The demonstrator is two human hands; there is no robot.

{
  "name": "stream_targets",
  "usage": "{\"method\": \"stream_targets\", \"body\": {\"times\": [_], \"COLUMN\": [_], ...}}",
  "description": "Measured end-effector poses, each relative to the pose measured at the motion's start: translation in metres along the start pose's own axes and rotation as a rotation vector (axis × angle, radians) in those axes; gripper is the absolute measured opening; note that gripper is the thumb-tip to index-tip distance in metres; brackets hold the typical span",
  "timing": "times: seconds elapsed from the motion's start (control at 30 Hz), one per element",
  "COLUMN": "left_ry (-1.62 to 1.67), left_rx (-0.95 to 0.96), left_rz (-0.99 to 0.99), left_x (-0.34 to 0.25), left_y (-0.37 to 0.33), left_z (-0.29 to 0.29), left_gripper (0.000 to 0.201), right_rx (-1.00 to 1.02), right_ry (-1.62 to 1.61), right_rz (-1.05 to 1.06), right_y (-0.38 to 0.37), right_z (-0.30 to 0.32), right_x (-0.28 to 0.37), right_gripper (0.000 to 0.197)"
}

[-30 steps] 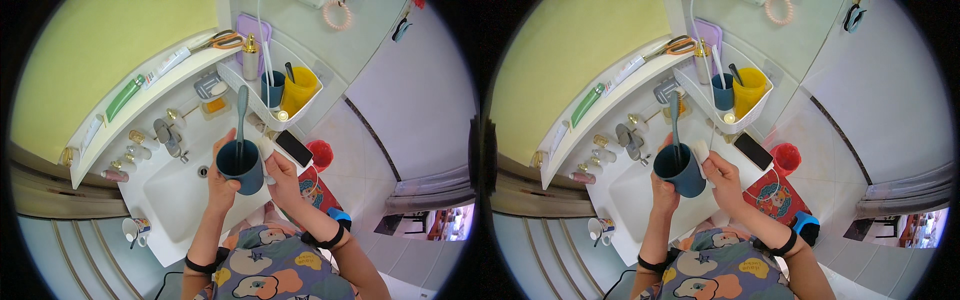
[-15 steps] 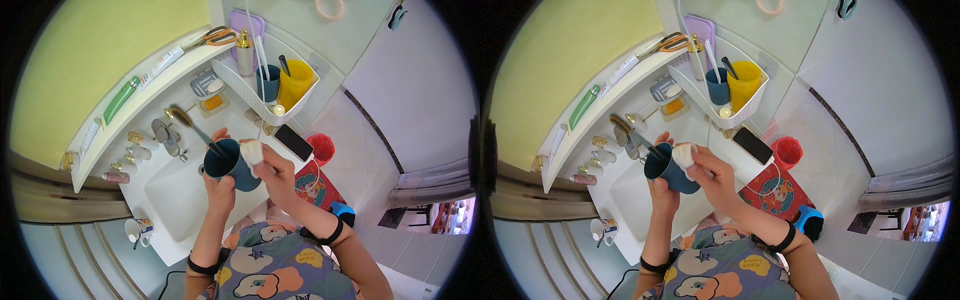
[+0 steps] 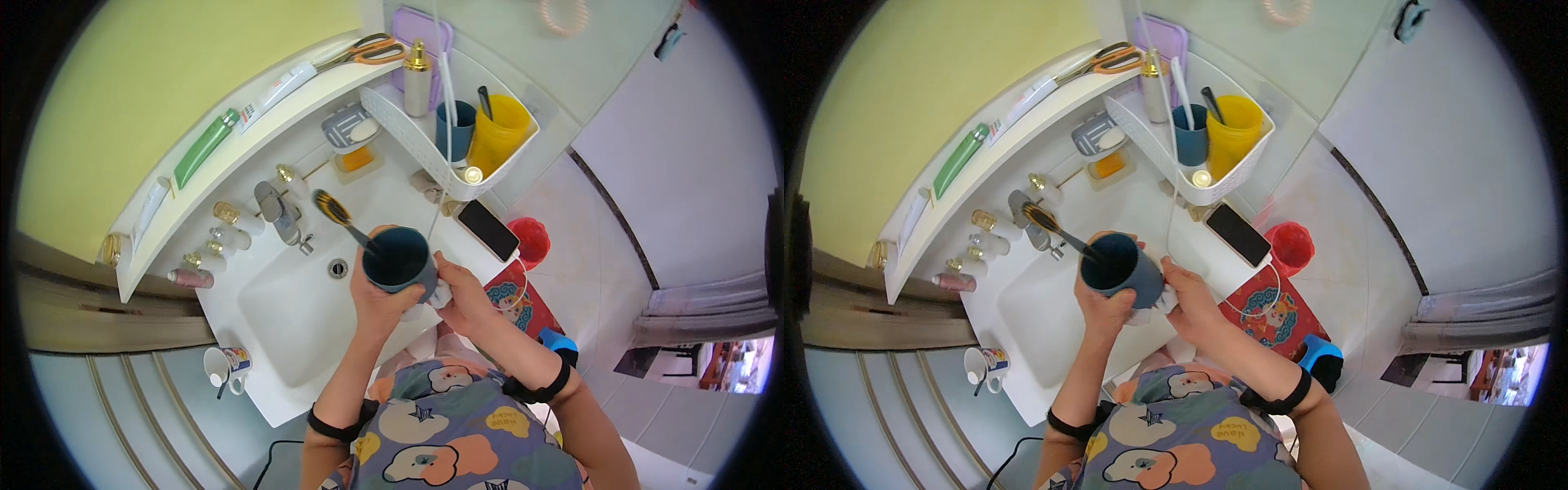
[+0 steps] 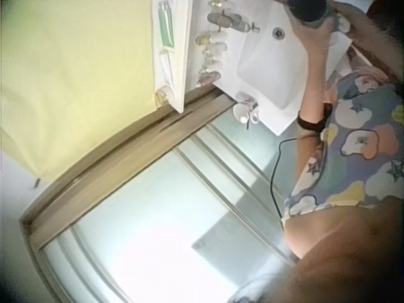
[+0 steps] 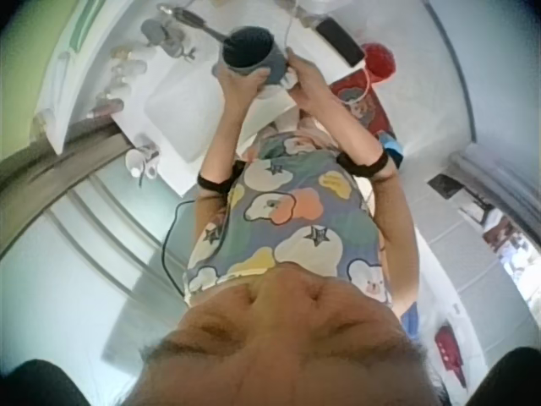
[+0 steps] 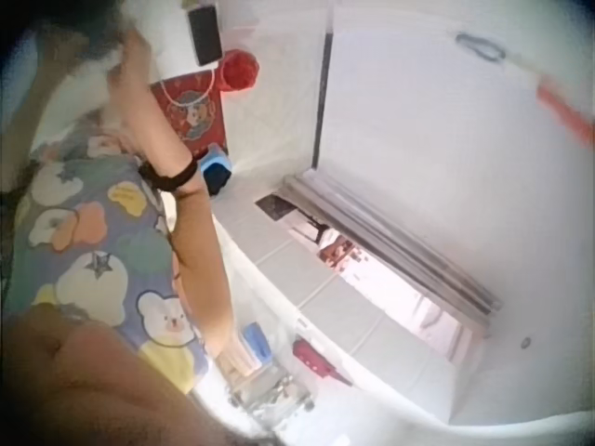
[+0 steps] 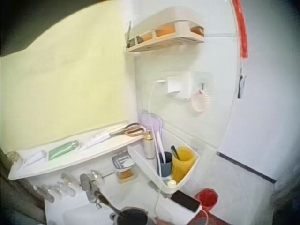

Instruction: The person cleans the interior and exterior of a blue cup and a yellow cup with a cloth, then wipes a small container and a wall-mounted shelf.

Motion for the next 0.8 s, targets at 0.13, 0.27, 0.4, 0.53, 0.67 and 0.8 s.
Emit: {"method": "stream_targets", "body": {"times": [0.13, 0.27, 0.4, 0.53, 0.67, 0.8], "left_ry": [-0.048, -0.015, -0.145, -0.117, -0.047, 0.09], "left_rx": [-0.008, -0.007, -0.066, 0.004, 0.152, 0.361], "left_rz": [-0.018, 0.032, 0.066, 0.119, 0.151, 0.187], "left_x": [0.0, 0.002, 0.007, 0.007, -0.002, -0.011], "left_y": [0.004, 0.013, 0.02, 0.022, 0.031, 0.036], "left_z": [0.004, 0.01, 0.022, 0.029, 0.019, 0.022], "left_gripper": [0.081, 0.075, 0.073, 0.072, 0.074, 0.08], "right_rx": [-0.021, -0.062, -0.021, 0.014, 0.109, 0.09], "right_ry": [0.069, 0.203, 0.692, 1.037, 1.374, 1.38], "right_rz": [-0.079, 0.026, 0.113, 0.467, 0.727, 0.665], "right_y": [0.012, 0.021, 0.032, 0.049, 0.054, 0.052], "right_z": [0.008, 0.025, -0.002, -0.03, -0.073, -0.071], "right_x": [0.004, 0.006, 0.014, 0.035, 0.037, 0.042], "right_gripper": [0.029, 0.029, 0.026, 0.022, 0.02, 0.016]}}
Point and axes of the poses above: each hand's wrist, its own y-axis away from the middle knuckle, its own z-axis out of the back of the hand, x = y × z, the point moved 5 cm from there along -y, towards the middle knuckle, and after that the axes turned 11 degrees about x, right-handed, at the moved point
